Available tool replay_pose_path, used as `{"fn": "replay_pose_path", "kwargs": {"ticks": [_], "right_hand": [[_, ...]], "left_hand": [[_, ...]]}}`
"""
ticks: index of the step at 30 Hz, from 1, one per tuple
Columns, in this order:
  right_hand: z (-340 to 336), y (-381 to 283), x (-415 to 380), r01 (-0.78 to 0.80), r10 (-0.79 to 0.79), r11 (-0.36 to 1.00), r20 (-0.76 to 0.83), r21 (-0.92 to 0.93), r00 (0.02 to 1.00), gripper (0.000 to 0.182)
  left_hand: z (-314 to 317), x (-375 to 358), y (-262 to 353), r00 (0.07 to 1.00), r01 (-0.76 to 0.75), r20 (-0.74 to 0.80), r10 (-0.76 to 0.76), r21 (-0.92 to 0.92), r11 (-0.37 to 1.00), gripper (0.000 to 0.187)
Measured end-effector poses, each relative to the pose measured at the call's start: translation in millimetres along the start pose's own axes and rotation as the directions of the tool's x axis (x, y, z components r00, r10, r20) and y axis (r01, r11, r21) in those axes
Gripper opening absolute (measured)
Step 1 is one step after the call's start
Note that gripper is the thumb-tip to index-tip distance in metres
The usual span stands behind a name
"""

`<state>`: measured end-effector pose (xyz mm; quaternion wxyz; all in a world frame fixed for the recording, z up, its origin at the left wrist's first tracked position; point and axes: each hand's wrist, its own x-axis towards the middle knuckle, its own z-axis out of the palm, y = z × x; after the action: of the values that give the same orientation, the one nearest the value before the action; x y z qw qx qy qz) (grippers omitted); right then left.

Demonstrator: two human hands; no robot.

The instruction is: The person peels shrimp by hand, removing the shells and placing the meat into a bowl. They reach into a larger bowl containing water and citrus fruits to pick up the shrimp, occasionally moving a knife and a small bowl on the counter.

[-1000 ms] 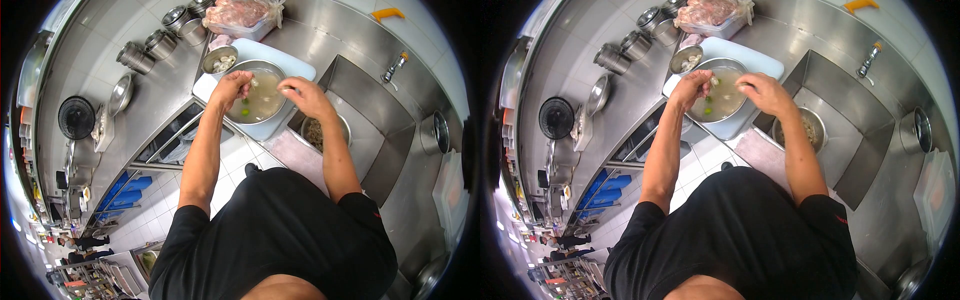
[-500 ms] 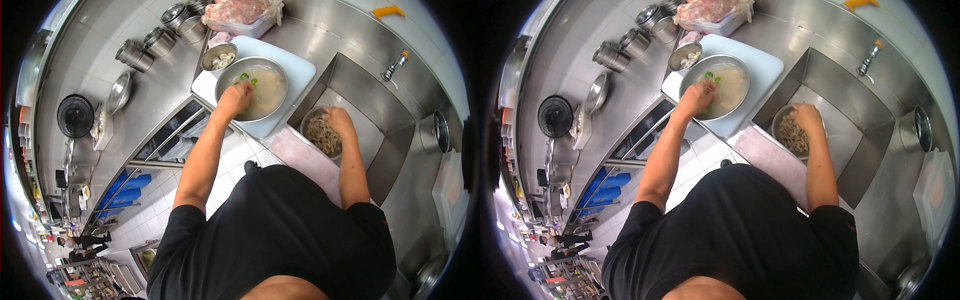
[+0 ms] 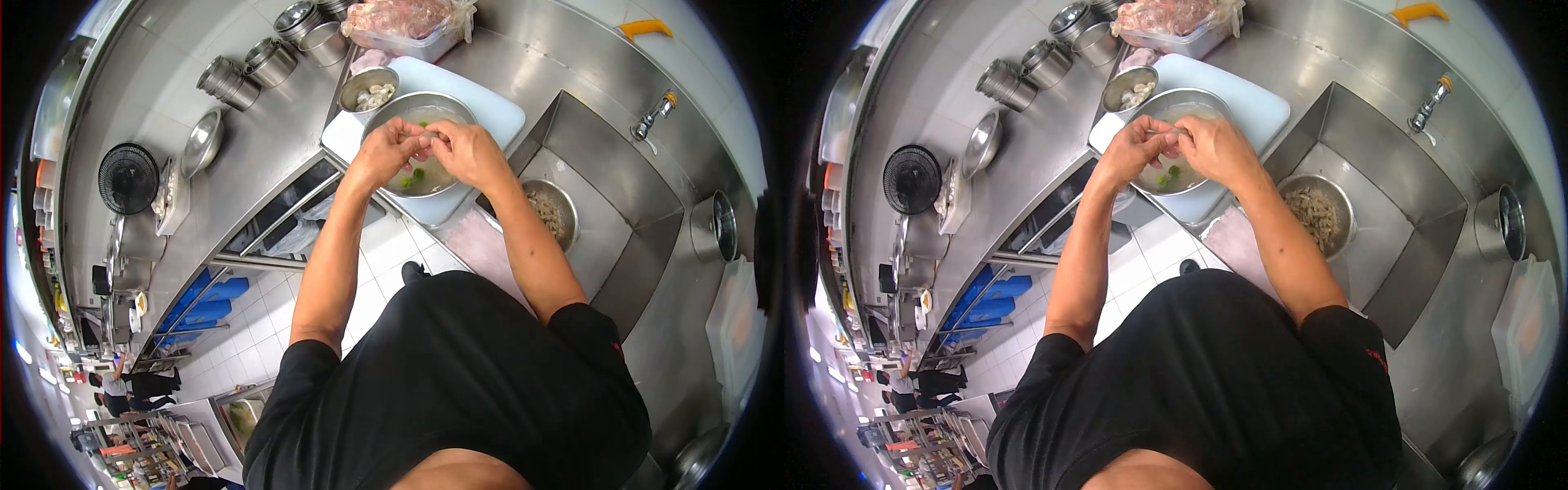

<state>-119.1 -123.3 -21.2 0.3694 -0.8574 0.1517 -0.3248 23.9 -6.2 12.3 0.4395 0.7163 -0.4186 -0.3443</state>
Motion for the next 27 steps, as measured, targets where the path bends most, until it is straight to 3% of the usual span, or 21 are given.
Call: {"fn": "replay_pose_path", "kwargs": {"ticks": [3, 13, 18, 22, 24, 25, 27], "right_hand": [[-10.5, -6.6, -0.2, -0.136, 0.122, 0.979, 0.099, 0.150, 0.988, 0.026], [-25.0, 13.4, -2.7, -0.156, 0.107, 0.959, 0.210, 0.236, 0.972, 0.030], [-22.7, 11.6, -0.4, -0.165, 0.120, 0.936, 0.160, 0.310, 0.980, 0.030], [-11.0, 14.7, -0.4, -0.042, 0.043, 0.906, 0.008, 0.421, 0.999, 0.024], [-10.6, 10.8, -3.0, -0.009, 0.016, 0.911, -0.012, 0.411, 1.000, 0.022], [-10.7, 11.8, -2.9, 0.005, 0.002, 0.950, -0.021, 0.312, 1.000, 0.021], [-13.2, 17.3, -1.3, 0.034, -0.031, 0.994, -0.037, 0.103, 0.999, 0.020]], "left_hand": [[0.4, -4.8, 6.4, 1.000, -0.012, 0.022, 0.011, 0.048, 0.999, 0.024], [8.3, -5.7, -3.8, 0.985, -0.106, 0.111, 0.132, -0.220, 0.970, 0.020], [16.5, -2.4, -19.2, 0.977, -0.111, 0.082, 0.198, -0.594, 0.796, 0.018], [30.5, -1.5, -26.5, 0.982, -0.114, 0.004, 0.189, -0.785, 0.609, 0.027], [36.1, -6.0, -23.5, 0.988, -0.106, -0.006, 0.157, -0.759, 0.643, 0.036], [38.0, -8.6, -21.4, 0.990, -0.099, -0.009, 0.139, -0.746, 0.659, 0.040], [39.1, -8.5, -19.8, 0.992, -0.120, -0.027, 0.124, -0.511, 0.851, 0.044]]}}
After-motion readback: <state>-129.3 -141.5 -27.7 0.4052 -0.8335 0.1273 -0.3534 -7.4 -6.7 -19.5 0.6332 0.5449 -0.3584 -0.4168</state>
